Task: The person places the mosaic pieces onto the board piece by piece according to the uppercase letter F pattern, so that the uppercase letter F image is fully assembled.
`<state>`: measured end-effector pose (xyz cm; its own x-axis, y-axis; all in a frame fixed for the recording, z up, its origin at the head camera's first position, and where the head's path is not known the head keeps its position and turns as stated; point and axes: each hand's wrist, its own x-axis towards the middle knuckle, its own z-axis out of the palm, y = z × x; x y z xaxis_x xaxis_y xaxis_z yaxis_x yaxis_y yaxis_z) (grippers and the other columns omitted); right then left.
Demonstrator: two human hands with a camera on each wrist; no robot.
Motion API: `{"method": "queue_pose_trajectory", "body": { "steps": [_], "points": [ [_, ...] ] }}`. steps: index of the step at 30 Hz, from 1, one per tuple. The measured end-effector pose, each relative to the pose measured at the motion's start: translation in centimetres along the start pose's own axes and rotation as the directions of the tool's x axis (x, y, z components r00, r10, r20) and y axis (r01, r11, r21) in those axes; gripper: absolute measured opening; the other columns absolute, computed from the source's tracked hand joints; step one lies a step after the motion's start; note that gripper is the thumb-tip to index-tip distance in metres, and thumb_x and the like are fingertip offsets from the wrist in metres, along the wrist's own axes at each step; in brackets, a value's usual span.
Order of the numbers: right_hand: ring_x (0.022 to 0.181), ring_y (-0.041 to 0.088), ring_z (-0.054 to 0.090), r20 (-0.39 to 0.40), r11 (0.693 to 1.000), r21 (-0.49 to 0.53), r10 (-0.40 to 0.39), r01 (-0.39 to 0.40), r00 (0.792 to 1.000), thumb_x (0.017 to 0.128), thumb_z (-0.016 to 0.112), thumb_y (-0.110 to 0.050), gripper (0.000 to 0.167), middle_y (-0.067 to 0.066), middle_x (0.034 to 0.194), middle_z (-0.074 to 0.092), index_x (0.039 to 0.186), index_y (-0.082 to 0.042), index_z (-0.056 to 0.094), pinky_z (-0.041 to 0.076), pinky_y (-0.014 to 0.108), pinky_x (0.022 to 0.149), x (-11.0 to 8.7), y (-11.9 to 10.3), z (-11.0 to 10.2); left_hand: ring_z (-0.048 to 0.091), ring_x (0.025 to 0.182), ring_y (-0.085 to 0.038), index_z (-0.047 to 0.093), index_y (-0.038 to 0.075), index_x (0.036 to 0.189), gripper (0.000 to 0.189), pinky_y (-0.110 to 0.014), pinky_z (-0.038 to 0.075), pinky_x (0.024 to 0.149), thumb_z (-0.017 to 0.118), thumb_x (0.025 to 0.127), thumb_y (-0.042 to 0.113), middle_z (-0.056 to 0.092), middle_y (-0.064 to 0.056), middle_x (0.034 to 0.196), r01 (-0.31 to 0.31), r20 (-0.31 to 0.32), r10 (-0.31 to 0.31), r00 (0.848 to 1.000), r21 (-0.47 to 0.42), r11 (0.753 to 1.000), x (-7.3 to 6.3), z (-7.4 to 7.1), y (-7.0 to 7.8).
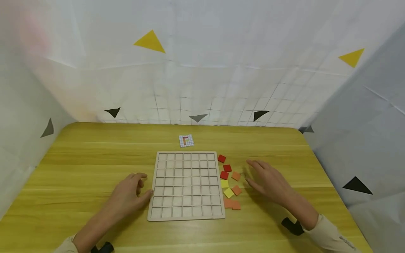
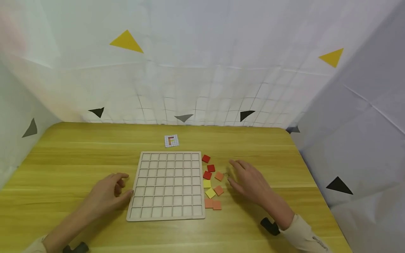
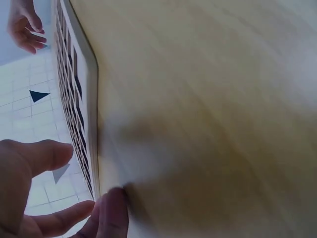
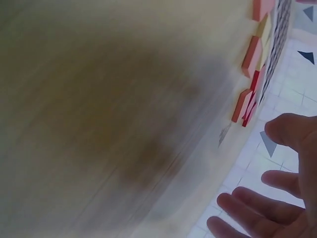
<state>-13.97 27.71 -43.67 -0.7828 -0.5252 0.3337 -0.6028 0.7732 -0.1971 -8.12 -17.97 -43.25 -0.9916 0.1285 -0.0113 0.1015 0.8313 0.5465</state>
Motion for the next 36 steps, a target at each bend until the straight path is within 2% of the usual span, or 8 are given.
{"method": "queue_pose_trajectory", "body": {
  "steps": [4,8,16,25,36],
  "points": [
    [0.098,0.029,0.066,-0.032,0.998,0.066,0.008,-0.006,0.999,0.083,0.080,-0.021,0.055,0.012,0.115,0.065,0.130,-0.001,0.061,0.055,0.046,0.076,0.4,-0.3,0.3,0.053,0.072,-0.016,0.061,-0.006,0.124,0.051,-0.032,0.046,0.063,0.079,0.082,0.017,0.057,-0.004,0.088,0.024,0.008,-0.023,1.000,-0.073,0.997,0.2,0.4,0.5],
    [0.096,0.028,0.066,-0.046,0.992,0.129,0.003,0.003,0.999,0.082,0.082,-0.017,0.051,0.012,0.114,0.067,0.126,0.000,0.064,0.056,0.045,0.075,1.0,-0.6,0.6,0.053,0.072,-0.014,0.060,-0.008,0.124,0.053,-0.029,0.046,0.061,0.080,0.080,0.015,0.057,-0.004,0.087,0.044,0.027,-0.041,0.999,-0.107,0.993,0.3,0.8,0.8],
    [0.092,0.026,0.066,-0.026,0.979,0.204,0.012,-0.006,1.000,0.081,0.083,-0.011,0.043,0.010,0.111,0.068,0.119,-0.001,0.068,0.056,0.042,0.072,2.5,-1.4,1.4,0.052,0.072,-0.014,0.061,-0.007,0.123,0.052,-0.030,0.044,0.062,0.081,0.079,0.013,0.057,-0.003,0.085,0.101,0.051,-0.095,0.994,-0.148,0.984,0.4,1.4,1.5],
    [0.087,0.026,0.066,-0.008,0.964,0.266,0.031,-0.027,0.999,0.080,0.083,-0.006,0.035,0.011,0.104,0.067,0.113,0.000,0.071,0.057,0.038,0.067,3.8,-2.0,2.1,0.051,0.066,-0.013,0.063,-0.003,0.121,0.044,-0.031,0.044,0.060,0.075,0.081,0.009,0.057,0.002,0.077,0.120,-0.008,-0.121,0.993,-0.120,0.986,0.9,2.1,1.6],
    [0.086,0.024,0.066,0.065,0.955,0.286,0.055,-0.072,0.996,0.080,0.080,-0.002,0.032,0.009,0.100,0.065,0.110,-0.002,0.072,0.056,0.034,0.067,5.0,-2.3,3.0,0.050,0.066,-0.014,0.063,-0.005,0.122,0.043,-0.030,0.042,0.059,0.071,0.080,0.003,0.055,0.001,0.076,0.115,-0.030,-0.119,0.992,-0.121,0.986,1.0,2.2,1.7]
  ]
}}
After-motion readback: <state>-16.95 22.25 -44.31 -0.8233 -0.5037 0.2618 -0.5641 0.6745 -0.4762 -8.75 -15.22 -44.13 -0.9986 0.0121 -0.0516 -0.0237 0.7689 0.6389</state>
